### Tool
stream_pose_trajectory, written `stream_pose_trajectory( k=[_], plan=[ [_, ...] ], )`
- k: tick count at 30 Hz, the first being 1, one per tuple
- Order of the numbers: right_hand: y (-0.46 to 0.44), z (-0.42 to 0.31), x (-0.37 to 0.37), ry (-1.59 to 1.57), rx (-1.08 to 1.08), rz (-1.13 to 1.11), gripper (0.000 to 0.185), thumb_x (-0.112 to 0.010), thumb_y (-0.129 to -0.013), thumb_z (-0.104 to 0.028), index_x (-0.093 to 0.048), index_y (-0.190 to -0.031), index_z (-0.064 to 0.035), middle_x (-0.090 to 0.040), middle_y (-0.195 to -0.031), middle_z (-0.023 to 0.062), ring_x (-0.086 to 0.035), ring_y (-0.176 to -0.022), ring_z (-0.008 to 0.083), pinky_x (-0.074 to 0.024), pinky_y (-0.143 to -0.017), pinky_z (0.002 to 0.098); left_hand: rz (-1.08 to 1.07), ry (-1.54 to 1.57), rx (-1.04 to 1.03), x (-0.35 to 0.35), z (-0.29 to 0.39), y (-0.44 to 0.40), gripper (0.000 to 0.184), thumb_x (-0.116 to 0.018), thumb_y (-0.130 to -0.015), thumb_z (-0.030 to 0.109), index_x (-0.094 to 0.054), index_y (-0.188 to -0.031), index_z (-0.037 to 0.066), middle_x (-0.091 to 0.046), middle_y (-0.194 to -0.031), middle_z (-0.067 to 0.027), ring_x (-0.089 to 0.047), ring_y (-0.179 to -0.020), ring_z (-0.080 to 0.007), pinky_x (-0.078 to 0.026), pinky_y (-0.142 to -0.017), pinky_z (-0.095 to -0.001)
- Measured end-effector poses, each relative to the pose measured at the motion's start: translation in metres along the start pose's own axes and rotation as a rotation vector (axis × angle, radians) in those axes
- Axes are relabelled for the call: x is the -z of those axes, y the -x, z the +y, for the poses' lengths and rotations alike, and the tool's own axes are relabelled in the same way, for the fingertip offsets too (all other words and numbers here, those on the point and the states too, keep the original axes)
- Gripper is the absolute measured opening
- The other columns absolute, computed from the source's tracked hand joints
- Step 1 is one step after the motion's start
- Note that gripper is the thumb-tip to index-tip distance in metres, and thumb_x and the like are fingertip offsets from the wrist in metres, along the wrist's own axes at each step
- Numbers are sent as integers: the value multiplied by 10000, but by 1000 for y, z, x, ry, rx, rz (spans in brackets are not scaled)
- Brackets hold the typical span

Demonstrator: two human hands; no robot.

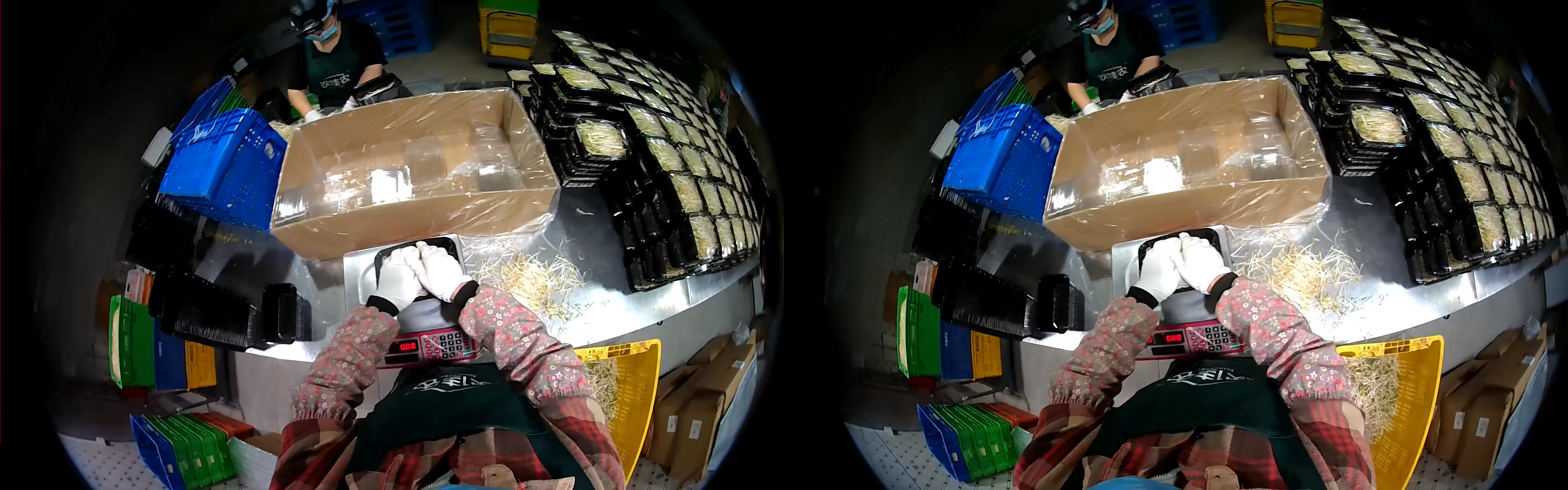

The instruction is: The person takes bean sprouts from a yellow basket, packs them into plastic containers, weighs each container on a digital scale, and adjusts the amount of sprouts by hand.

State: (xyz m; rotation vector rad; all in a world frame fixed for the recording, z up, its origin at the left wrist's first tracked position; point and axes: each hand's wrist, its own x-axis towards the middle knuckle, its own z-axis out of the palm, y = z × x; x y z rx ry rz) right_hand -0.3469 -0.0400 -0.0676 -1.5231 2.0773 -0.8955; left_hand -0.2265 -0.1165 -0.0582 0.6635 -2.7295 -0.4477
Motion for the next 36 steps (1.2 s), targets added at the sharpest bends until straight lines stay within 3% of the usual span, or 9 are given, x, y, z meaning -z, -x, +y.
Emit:
stream_pose_trajectory(
  k=[4,7,8,12,18,22,26,32,36],
  plan=[
    [5,-5,36,-24,72,-200,724,-497,-960,-486,-435,-1391,93,-620,-1162,309,-599,-1086,444,-475,-958,448,4,-57,-89,-8,-10,2,259,-567,-891,272,-601,-1032,57,-603,-1007,-148,-558,-992,-374,-458,-818,-478],
    [-13,15,86,-37,349,-32,667,-602,-915,-457,-506,-1370,21,-639,-1188,267,-636,-1082,387,-491,-965,422,6,-6,-102,2,-3,4,392,-586,-911,245,-572,-1234,23,-611,-1083,-158,-554,-1010,-368,-443,-885,-465],
    [-27,17,115,-315,191,-90,612,-663,-888,-414,-555,-1339,-14,-631,-1242,242,-625,-1138,359,-481,-997,397,-2,12,-76,5,-1,5,427,-596,-914,242,-561,-1274,16,-611,-1105,-163,-552,-1023,-368,-439,-903,-468],
    [-136,104,169,-8,-84,153,678,-754,-831,-374,-537,-1368,-21,-630,-1279,203,-601,-1198,329,-469,-1019,381,111,60,-27,29,16,9,474,-623,-904,236,-541,-1299,-12,-598,-1208,-205,-551,-1097,-373,-423,-971,-464],
    [-222,219,146,499,-319,-168,1117,-851,-695,-401,-203,-1555,-104,-235,-1602,174,-263,-1472,327,-270,-1195,427,353,273,286,86,41,45,390,-616,-918,97,-566,-1287,-22,-605,-1250,-213,-568,-1183,-369,-439,-1025,-407],
    [-239,251,149,683,-313,-466,866,-849,-679,-407,-491,-1414,-122,-467,-1486,130,-432,-1381,320,-396,-1109,456,414,333,472,82,26,96,371,-605,-928,63,-580,-1285,-32,-616,-1253,-192,-588,-1170,-312,-447,-1013,-366],
    [-237,235,168,638,-187,-98,388,-856,-672,-322,-745,-958,-84,-722,-993,153,-691,-976,309,-540,-861,396,563,531,631,91,29,120,313,-549,-965,8,-582,-1272,-38,-627,-1235,-152,-601,-1165,-224,-458,-1001,-314],
    [-191,186,239,455,60,-61,198,-757,-791,-216,-713,-909,-63,-707,-907,159,-675,-871,324,-521,-797,398,641,703,643,96,5,139,327,-509,-1002,25,-551,-1323,-19,-653,-1230,-119,-643,-1069,-168,-507,-918,-282],
    [-120,115,284,-256,323,303,188,-624,-937,-58,-617,-1125,-45,-641,-1043,5,-607,-910,118,-478,-829,242,610,870,733,134,7,126,412,-514,-1032,251,-511,-1373,21,-654,-1222,-94,-653,-987,-155,-527,-825,-262]
  ],
)
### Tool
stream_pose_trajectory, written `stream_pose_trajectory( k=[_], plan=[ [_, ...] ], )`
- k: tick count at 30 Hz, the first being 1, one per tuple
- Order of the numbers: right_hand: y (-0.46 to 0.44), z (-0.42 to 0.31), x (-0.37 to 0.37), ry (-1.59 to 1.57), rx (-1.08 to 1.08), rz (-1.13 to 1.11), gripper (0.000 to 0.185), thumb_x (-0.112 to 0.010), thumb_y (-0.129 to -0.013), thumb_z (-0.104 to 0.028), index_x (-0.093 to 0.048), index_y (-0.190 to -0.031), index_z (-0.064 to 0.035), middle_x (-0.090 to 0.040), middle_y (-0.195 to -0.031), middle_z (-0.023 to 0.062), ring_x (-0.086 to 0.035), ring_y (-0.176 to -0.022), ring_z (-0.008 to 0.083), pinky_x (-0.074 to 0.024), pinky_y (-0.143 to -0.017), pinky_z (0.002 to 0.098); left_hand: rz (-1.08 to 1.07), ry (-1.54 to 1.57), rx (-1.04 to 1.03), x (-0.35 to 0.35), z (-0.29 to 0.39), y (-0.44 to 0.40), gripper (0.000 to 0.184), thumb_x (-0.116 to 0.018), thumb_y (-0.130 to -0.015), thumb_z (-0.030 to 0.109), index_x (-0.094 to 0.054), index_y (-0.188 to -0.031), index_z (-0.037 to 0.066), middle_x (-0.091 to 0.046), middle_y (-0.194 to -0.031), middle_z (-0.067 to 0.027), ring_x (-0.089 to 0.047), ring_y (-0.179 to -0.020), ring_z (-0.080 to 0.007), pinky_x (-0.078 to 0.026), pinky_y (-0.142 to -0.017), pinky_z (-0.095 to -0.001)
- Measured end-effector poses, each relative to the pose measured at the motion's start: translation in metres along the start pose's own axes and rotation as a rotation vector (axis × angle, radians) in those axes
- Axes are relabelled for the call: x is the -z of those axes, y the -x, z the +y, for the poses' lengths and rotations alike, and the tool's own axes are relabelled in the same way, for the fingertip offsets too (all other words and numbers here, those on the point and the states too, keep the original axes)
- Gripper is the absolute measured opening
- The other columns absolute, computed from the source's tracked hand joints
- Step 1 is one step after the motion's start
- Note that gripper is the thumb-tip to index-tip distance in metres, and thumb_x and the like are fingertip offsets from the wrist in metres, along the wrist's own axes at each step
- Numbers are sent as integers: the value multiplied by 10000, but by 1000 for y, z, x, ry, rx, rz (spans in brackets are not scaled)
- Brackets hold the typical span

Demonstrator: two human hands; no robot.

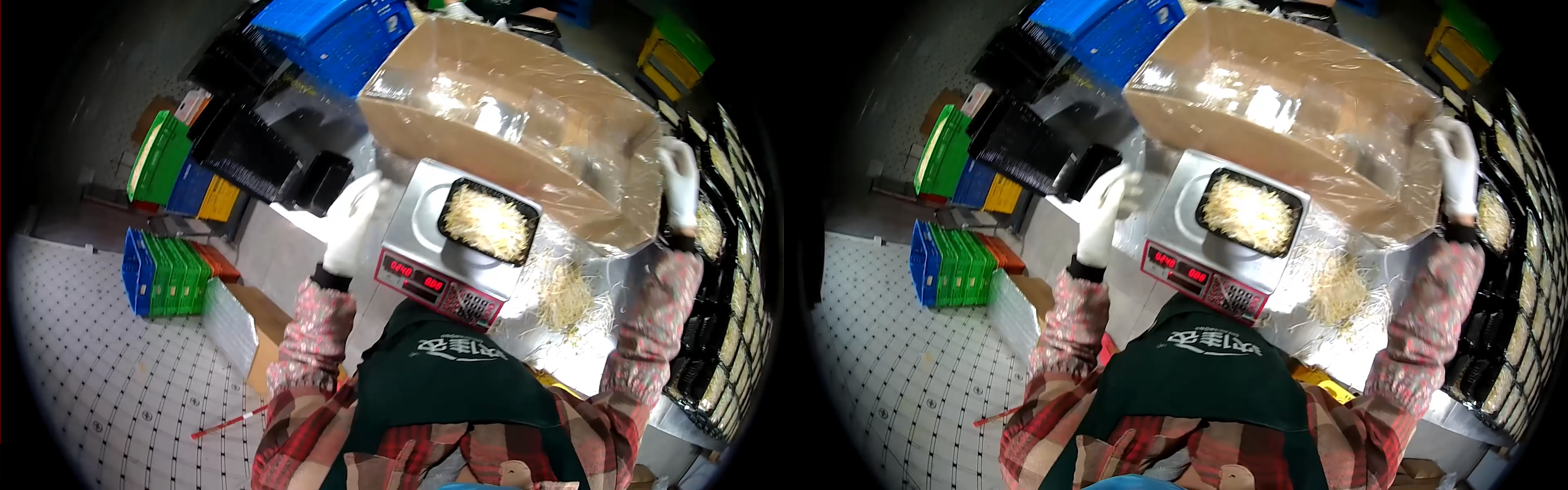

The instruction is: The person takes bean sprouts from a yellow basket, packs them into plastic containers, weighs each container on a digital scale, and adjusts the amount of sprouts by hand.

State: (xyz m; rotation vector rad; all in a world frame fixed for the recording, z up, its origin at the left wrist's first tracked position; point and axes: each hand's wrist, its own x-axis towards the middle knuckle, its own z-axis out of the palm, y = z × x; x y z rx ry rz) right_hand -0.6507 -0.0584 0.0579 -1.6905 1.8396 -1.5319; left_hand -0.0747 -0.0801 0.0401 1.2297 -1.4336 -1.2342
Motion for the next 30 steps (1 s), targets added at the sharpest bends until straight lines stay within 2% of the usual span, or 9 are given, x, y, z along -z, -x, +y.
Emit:
stream_pose_trajectory(
  k=[2,6,10,13,14,18,22,25,30],
  plan=[
    [34,-81,-9,-195,-192,-9,477,-629,-951,-98,-477,-1402,-70,-644,-1084,2,-589,-846,63,-473,-755,179,-59,135,0,-14,26,-4,490,-539,-1021,317,-463,-1419,41,-629,-1246,-110,-649,-990,-177,-544,-816,-295],
    [110,-140,-97,-402,22,-101,586,-634,-950,-142,-394,-1483,-93,-642,-1016,17,-542,-674,26,-466,-574,166,-351,538,-144,-57,12,-18,628,-590,-984,367,-366,-1479,51,-576,-1280,-176,-667,-921,-245,-568,-763,-290],
    [178,-140,-144,-631,-354,-249,579,-641,-945,-134,-416,-1477,-90,-609,-953,1,-548,-627,75,-505,-582,244,-314,252,43,-82,-2,-7,323,-651,-904,-7,-616,-1226,4,-679,-872,-41,-634,-725,-96,-520,-633,-216],
    [202,-78,-171,-57,-213,-152,387,-656,-940,-192,-581,-1313,-120,-658,-851,76,-620,-632,191,-523,-622,321,-281,24,-129,-91,-57,-22,226,-651,-910,15,-664,-1136,4,-675,-820,9,-596,-673,-57,-484,-636,-195],
    [199,-77,-178,168,-183,-119,329,-656,-940,-223,-620,-1255,-138,-676,-820,111,-657,-657,238,-526,-634,343,-246,-2,-69,-96,-68,-31,209,-672,-902,72,-675,-1108,32,-690,-880,-44,-639,-765,-102,-529,-720,-265],
    [176,-50,-207,469,-124,-104,248,-568,-975,-325,-653,-1132,-153,-713,-894,160,-686,-835,355,-538,-738,433,-22,-651,-580,-109,-72,-70,206,-665,-903,193,-710,-1063,71,-639,-955,-107,-645,-837,-256,-516,-805,-358],
    [168,-48,-211,353,-345,-153,279,-575,-976,-313,-670,-1105,-85,-722,-944,159,-694,-898,291,-528,-810,365,-246,-191,-160,-109,-96,-89,240,-681,-900,152,-709,-1082,-3,-725,-908,-120,-689,-894,-204,-513,-822,-300],
    [181,-15,-221,-433,-596,-162,301,-637,-962,-255,-666,-1098,13,-702,-990,28,-600,-910,104,-475,-858,272,-400,16,-24,-98,-125,-97,280,-684,-906,120,-694,-1126,-52,-729,-988,-87,-654,-894,-138,-509,-820,-276],
    [184,-9,-232,-472,-613,-57,220,-671,-934,-194,-674,-1029,5,-699,-947,42,-605,-870,101,-484,-817,269,-374,194,91,-101,-144,-104,301,-745,-858,152,-715,-1080,-49,-720,-1007,-68,-637,-913,-144,-483,-834,-275]
  ],
)
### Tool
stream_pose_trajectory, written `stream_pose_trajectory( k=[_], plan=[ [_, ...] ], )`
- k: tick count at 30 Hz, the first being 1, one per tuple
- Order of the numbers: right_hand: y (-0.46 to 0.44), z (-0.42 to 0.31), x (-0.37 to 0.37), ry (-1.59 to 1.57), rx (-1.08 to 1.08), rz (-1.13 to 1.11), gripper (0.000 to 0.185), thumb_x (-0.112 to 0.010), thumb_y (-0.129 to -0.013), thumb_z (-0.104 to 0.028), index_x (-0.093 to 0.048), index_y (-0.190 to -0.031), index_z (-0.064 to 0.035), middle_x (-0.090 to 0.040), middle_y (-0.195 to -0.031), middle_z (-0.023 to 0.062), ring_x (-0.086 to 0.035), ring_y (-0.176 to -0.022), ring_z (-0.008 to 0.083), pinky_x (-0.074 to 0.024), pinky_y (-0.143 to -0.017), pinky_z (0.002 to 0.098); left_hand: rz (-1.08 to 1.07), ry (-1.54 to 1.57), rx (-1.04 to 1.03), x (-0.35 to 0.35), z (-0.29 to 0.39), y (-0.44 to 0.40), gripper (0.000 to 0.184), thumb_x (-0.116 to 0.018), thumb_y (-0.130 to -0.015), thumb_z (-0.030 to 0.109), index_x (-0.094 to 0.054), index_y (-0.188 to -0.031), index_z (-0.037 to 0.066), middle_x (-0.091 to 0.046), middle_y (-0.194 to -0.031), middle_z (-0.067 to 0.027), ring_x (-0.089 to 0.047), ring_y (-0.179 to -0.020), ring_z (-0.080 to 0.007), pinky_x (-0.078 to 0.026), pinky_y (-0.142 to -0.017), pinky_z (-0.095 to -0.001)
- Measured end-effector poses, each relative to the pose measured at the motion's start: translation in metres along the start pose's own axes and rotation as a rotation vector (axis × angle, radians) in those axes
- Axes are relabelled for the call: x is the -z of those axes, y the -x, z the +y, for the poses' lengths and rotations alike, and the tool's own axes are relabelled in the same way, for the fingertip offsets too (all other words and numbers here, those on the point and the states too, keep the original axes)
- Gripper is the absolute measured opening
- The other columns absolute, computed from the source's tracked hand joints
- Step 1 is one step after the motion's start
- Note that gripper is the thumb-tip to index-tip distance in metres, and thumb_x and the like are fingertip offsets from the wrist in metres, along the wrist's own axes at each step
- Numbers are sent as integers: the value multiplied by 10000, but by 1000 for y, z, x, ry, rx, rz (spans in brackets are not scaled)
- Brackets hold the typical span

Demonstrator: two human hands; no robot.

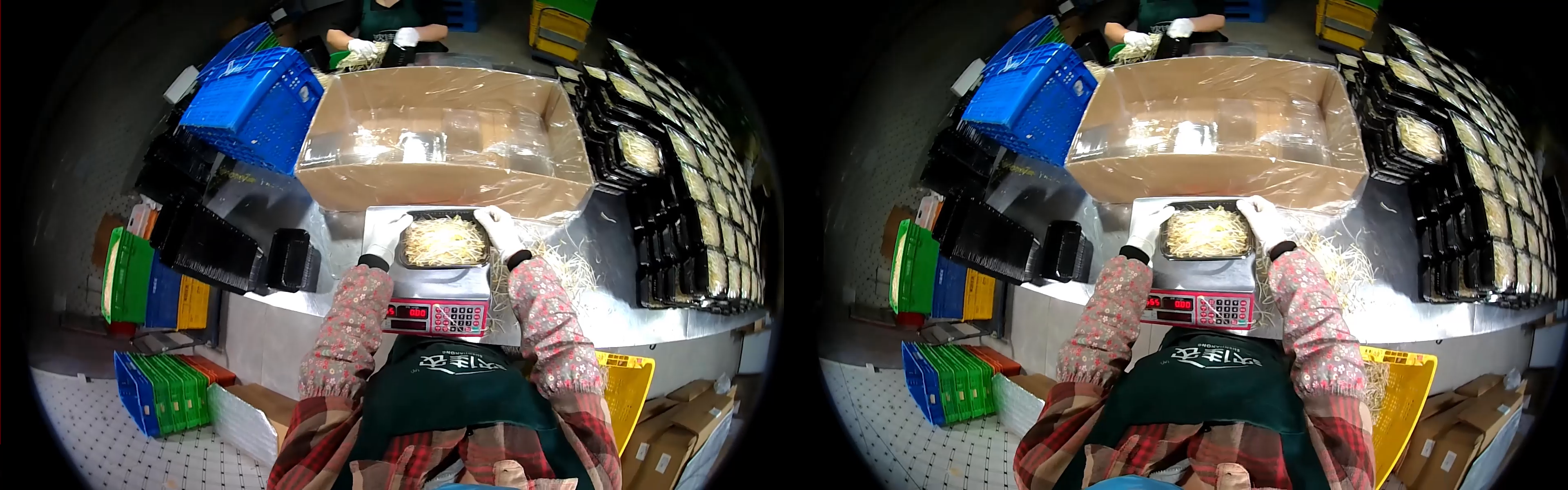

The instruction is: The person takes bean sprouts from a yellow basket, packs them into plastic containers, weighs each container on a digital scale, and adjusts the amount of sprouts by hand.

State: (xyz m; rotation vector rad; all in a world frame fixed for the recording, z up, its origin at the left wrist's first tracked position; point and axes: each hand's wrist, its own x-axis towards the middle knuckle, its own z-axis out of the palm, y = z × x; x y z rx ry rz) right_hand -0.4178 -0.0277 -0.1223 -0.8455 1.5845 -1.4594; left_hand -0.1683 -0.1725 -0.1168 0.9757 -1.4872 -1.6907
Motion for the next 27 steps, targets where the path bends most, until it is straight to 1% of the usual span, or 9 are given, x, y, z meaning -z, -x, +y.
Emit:
stream_pose_trajectory(
  k=[1,8,10,13,14,15,18,26,27],
  plan=[
    [3,-4,-1,-20,12,6,214,-670,-934,-191,-674,-1024,2,-698,-938,39,-604,-863,100,-484,-813,268,39,-15,-21,-6,7,3,225,-666,-836,-2,-727,-1044,-61,-739,-948,-75,-662,-839,-139,-519,-778,-277],
    [2,0,-7,-89,47,47,166,-679,-917,-188,-669,-897,-24,-644,-812,-8,-547,-775,70,-460,-736,260,98,133,77,-18,15,7,196,-674,-811,-16,-732,-996,-42,-722,-917,-59,-656,-790,-145,-523,-721,-294],
    [5,-4,-7,-43,95,91,229,-671,-937,-252,-647,-914,-25,-626,-774,-9,-554,-699,70,-467,-636,250,49,-20,41,-11,19,11,199,-681,-850,34,-724,-1030,-38,-717,-956,-59,-655,-818,-146,-522,-735,-292],
    [47,-47,18,-68,-279,-78,436,-648,-940,-439,-538,-1094,-46,-572,-693,15,-567,-512,90,-428,-385,230,52,-110,178,-14,52,51,300,-666,-933,231,-671,-1131,7,-682,-948,-46,-652,-787,-99,-540,-648,-256],
    [60,-49,23,-92,-308,-159,456,-710,-901,-407,-514,-1108,-51,-596,-722,44,-613,-532,119,-496,-417,255,-9,-128,376,-24,96,77,371,-659,-934,201,-573,-1227,-9,-660,-1024,-72,-671,-797,-148,-591,-657,-318],
    [71,-36,24,-129,-330,-176,400,-725,-897,-340,-512,-1082,-56,-609,-741,57,-643,-554,149,-527,-438,278,21,19,447,-5,60,82,369,-662,-928,158,-522,-1220,-20,-638,-1049,-104,-676,-813,-200,-622,-685,-384],
    [91,-7,14,-514,-388,-173,282,-741,-881,-141,-497,-1001,-69,-641,-800,100,-713,-644,244,-589,-488,340,3,386,469,-2,33,106,225,-653,-915,57,-544,-1111,32,-655,-1019,-129,-681,-860,-291,-606,-764,-457],
    [120,-21,-4,-450,-247,58,293,-724,-894,-158,-438,-932,-106,-644,-709,82,-640,-510,153,-511,-399,272,21,426,222,-17,20,110,88,-597,-885,-26,-543,-938,21,-549,-900,-127,-671,-772,-328,-609,-748,-467],
    [125,-24,3,-367,-248,-29,275,-719,-904,-162,-452,-925,-104,-663,-726,90,-639,-514,153,-514,-416,271,-85,55,-13,-11,10,106,61,-584,-895,-13,-538,-923,16,-547,-890,-133,-663,-793,-326,-612,-720,-478]
  ],
)
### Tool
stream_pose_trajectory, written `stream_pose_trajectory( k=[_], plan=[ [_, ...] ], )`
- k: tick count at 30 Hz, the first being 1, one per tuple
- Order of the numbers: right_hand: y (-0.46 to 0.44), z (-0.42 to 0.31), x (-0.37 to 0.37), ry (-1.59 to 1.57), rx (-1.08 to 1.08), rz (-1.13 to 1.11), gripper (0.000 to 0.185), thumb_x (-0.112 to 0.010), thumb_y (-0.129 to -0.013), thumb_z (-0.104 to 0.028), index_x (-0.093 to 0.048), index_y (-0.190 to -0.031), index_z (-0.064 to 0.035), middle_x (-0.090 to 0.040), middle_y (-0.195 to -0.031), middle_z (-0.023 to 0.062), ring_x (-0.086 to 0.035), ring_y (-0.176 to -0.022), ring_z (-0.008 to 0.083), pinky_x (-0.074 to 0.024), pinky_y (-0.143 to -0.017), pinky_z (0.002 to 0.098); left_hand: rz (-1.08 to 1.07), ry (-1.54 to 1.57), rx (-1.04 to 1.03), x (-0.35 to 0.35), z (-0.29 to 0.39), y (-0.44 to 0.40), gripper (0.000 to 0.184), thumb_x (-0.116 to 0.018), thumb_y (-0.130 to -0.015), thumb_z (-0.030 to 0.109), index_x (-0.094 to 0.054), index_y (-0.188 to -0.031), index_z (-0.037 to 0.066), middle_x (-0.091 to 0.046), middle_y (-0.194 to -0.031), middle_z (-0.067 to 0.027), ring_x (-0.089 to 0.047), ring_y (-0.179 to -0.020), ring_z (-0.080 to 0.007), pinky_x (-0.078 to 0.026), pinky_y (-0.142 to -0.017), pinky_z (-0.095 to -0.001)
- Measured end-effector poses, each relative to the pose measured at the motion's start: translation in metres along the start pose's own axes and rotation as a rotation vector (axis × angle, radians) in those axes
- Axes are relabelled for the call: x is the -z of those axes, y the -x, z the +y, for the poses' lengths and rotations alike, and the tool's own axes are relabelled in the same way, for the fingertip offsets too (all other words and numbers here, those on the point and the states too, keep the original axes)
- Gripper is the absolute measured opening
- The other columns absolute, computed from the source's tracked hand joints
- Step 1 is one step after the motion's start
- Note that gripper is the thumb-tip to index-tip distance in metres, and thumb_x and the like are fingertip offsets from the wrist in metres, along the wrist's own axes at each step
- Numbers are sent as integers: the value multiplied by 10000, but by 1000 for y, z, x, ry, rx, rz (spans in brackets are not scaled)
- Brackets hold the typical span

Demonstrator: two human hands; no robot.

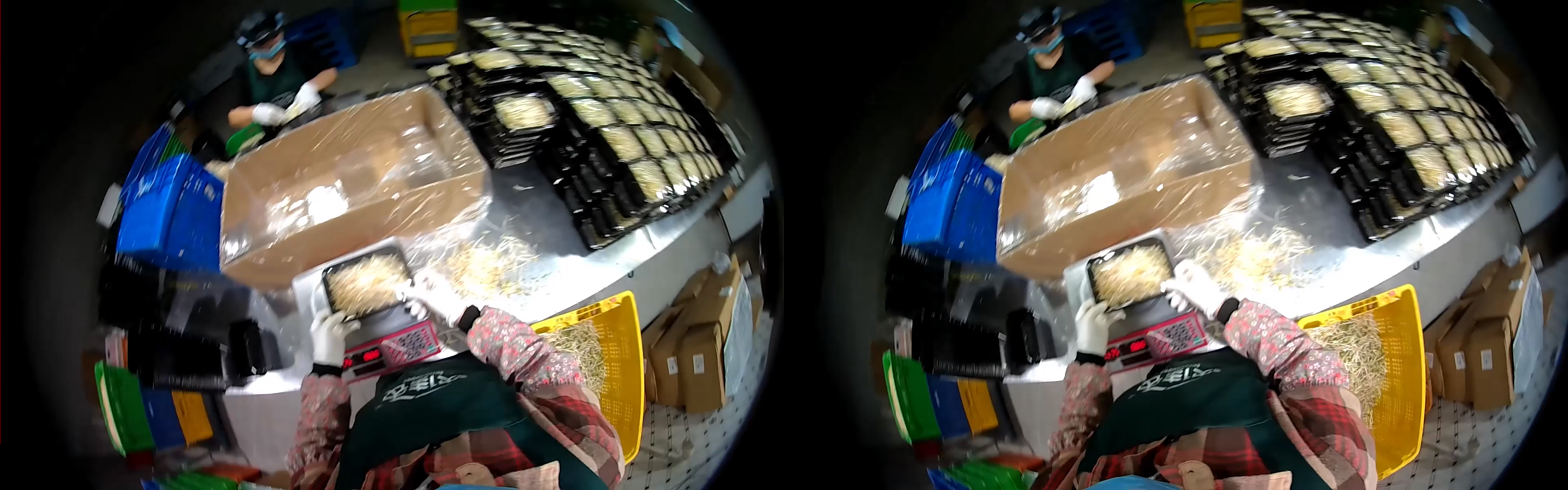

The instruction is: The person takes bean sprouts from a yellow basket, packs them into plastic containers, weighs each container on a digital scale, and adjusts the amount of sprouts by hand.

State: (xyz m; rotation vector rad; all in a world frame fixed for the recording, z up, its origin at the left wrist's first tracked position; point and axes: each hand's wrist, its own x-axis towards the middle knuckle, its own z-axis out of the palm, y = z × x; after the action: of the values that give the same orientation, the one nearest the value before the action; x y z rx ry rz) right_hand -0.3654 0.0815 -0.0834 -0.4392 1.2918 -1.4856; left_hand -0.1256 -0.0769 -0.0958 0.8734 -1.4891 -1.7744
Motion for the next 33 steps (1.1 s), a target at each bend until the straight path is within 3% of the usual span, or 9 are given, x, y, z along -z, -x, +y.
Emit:
stream_pose_trajectory(
  k=[9,11,16,18,19,21,25,28,33],
  plan=[
    [5,-107,71,615,482,-241,315,-773,-850,-222,-580,-1036,-58,-520,-804,-15,-500,-756,83,-449,-701,268,-257,68,255,-91,80,-27,198,-653,-858,-41,-592,-1026,44,-639,-856,-38,-631,-663,-124,-558,-585,-239],
    [4,-133,91,386,437,-54,267,-769,-838,-172,-574,-984,-64,-508,-809,-35,-490,-750,72,-446,-691,250,-262,197,122,-129,112,-24,458,-639,-909,13,-497,-1345,17,-632,-1144,-127,-662,-980,-202,-554,-862,-321],
    [-36,-236,209,-144,829,610,187,-744,-829,-107,-617,-961,-71,-614,-827,-26,-579,-763,100,-495,-675,273,-251,136,67,-116,104,-32,418,-598,-955,78,-506,-1350,-23,-620,-1187,-160,-666,-995,-258,-552,-877,-361],
    [-76,-256,300,1555,1015,1387,139,-718,-835,-143,-637,-889,-43,-680,-938,31,-638,-869,146,-538,-777,313,-168,88,93,-110,98,-33,380,-586,-963,84,-532,-1323,-25,-628,-1168,-161,-671,-974,-262,-556,-869,-363],
    [-97,-262,319,1556,1024,1375,139,-718,-835,-143,-637,-889,-43,-680,-938,31,-638,-869,146,-538,-777,313,-93,36,126,-109,96,-32,345,-575,-971,90,-558,-1295,-28,-635,-1149,-162,-676,-953,-266,-559,-861,-365],
    [-143,-287,342,-307,586,1038,208,-718,-814,-86,-527,-751,-31,-622,-719,109,-625,-571,207,-561,-474,388,-38,41,126,-115,92,-33,293,-547,-984,80,-587,-1253,-30,-645,-1122,-159,-681,-925,-269,-563,-851,-368],
    [-185,-304,345,-468,613,1111,207,-708,-814,-92,-512,-825,-27,-579,-655,102,-552,-447,207,-507,-363,397,-43,89,151,-120,81,-37,273,-530,-990,66,-588,-1240,-28,-652,-1105,-155,-683,-917,-270,-571,-838,-366],
    [-205,-306,364,126,517,1493,495,-805,-736,-372,-539,-965,-23,-655,-864,152,-674,-788,288,-545,-718,457,-4,81,167,-118,75,-36,266,-528,-993,69,-590,-1232,-28,-656,-1097,-159,-687,-907,-273,-575,-829,-364],
    [-153,-320,329,1172,416,1610,682,-793,-677,-611,-562,-1038,-80,-648,-1046,114,-638,-984,311,-451,-857,468,66,78,212,-119,70,-35,262,-533,-993,75,-592,-1228,-26,-659,-1103,-166,-689,-909,-271,-576,-827,-363]
  ],
)
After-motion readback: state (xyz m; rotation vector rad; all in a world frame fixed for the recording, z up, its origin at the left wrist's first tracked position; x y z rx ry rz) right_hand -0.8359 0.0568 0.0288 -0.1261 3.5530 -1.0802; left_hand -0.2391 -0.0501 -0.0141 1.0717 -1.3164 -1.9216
